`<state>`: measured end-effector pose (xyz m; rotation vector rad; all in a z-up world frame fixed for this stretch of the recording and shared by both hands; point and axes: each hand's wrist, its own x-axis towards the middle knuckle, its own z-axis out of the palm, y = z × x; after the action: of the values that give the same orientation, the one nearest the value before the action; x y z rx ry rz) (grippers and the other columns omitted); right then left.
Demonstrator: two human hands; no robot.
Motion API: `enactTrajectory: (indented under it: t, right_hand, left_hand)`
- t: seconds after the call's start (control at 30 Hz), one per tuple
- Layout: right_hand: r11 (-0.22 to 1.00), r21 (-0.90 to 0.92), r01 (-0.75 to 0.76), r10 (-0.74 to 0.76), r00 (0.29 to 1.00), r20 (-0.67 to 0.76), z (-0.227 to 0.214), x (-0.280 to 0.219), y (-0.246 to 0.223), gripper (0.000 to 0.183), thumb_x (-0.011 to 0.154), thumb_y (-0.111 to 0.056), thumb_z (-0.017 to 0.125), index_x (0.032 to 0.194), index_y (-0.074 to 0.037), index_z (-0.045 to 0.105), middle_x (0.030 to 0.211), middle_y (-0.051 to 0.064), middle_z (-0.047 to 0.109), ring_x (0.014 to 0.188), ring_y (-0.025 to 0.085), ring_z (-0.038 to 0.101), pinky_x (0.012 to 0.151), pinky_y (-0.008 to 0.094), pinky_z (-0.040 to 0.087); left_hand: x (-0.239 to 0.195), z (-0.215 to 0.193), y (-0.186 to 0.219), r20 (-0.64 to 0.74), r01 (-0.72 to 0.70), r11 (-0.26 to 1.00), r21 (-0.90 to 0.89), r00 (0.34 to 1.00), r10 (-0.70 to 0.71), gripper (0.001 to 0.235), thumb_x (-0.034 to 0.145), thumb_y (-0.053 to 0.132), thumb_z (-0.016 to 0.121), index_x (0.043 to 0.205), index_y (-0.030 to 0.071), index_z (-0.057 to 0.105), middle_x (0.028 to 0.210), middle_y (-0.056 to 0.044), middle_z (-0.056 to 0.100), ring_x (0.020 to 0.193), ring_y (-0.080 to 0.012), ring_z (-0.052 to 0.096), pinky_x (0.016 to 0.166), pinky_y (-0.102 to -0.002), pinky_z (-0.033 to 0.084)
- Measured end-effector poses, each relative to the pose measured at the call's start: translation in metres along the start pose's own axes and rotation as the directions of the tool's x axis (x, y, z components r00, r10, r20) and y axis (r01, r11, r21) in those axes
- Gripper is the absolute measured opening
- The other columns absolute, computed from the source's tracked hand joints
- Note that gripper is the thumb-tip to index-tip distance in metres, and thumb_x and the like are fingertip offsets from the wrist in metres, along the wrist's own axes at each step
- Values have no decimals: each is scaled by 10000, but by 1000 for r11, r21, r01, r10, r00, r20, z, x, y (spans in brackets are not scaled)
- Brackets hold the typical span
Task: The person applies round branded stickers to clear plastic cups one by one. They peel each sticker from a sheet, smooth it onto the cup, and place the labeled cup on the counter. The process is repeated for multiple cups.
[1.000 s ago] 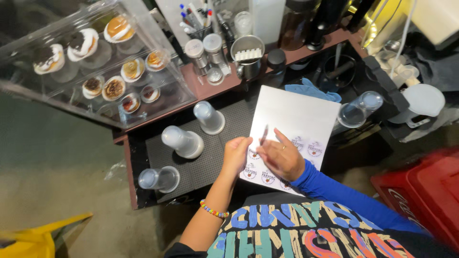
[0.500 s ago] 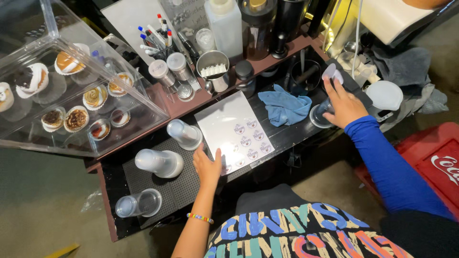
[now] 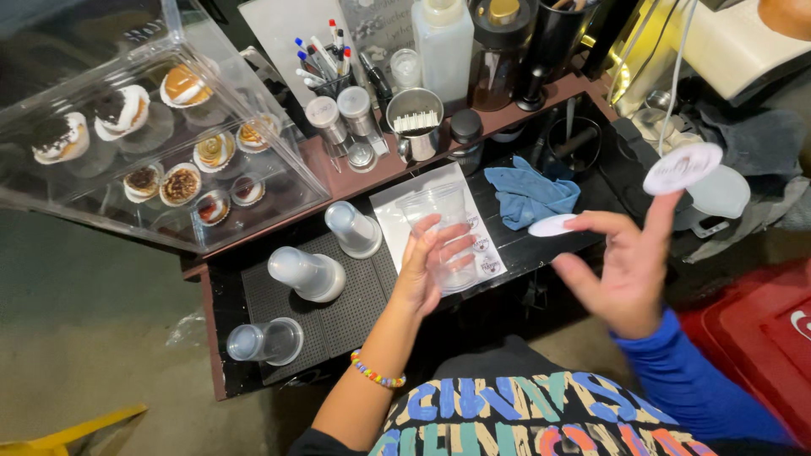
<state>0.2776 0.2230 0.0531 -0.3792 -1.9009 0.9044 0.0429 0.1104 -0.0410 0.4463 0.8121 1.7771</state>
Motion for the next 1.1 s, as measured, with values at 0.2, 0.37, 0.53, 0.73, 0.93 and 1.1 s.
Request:
enactTrajectory:
  t: [0.2,0.37,0.53,0.73,0.93,1.1]
  right_hand:
    - [981,123,-151,138,985,107,3,19,-3,1210,904,179,678,1719,-222,-120,1039,161,687,974,212,650,1009,365,525]
    - [891,329,-313,242,940,239,27,28,-22,1243,929,176,658,1677,-360,-178,1173,207,664,939,152,657,864,301,585]
    - [875,376,-305,157,914,374,34,41,-47,1303,893,195,655,1574,-449,-250,1623,251,351,922,168,680,820,321,615]
    - [911,288,-294,116,855,505,37,62,-67,1349,860,148,707,1506,-442,-321,1645,261,309,934,193,710,767,312,631]
    - [953,203,-226,74,821,566,42,76,-74,1343,863,95,727,1469,-435,-348,1652,270,290,921,207,744,713,306,648]
    - [956,193,-219,71,817,572,47,78,-75,1333,866,91,723,1472,-433,-343,1648,278,294,922,213,752,710,311,657]
  left_hand:
    - [-19,5,22,56,57,998,-41,997,-54,674,999,554,495,1524,144,401,1353,-244,579,1150,-370,628,903,-502,557]
    - [-37,17,32,164,42,991,-130,986,-20,686,1040,537,520,1571,125,382,1343,-242,577,1151,-352,624,903,-460,561]
    - [-55,35,45,150,14,997,-73,989,-3,859,887,503,685,1573,179,283,1364,-221,542,1224,-347,602,909,-455,569]
    - [-63,45,63,130,76,997,34,988,-79,943,808,461,719,1575,184,246,1341,-236,542,1201,-352,610,905,-459,578]
    - [-63,46,68,155,80,995,67,984,-89,984,806,455,726,1583,155,201,1339,-248,547,1195,-352,613,927,-462,563]
    - [-62,45,68,180,49,998,48,982,-57,984,805,416,745,1580,140,204,1336,-279,550,1217,-357,614,1016,-461,545]
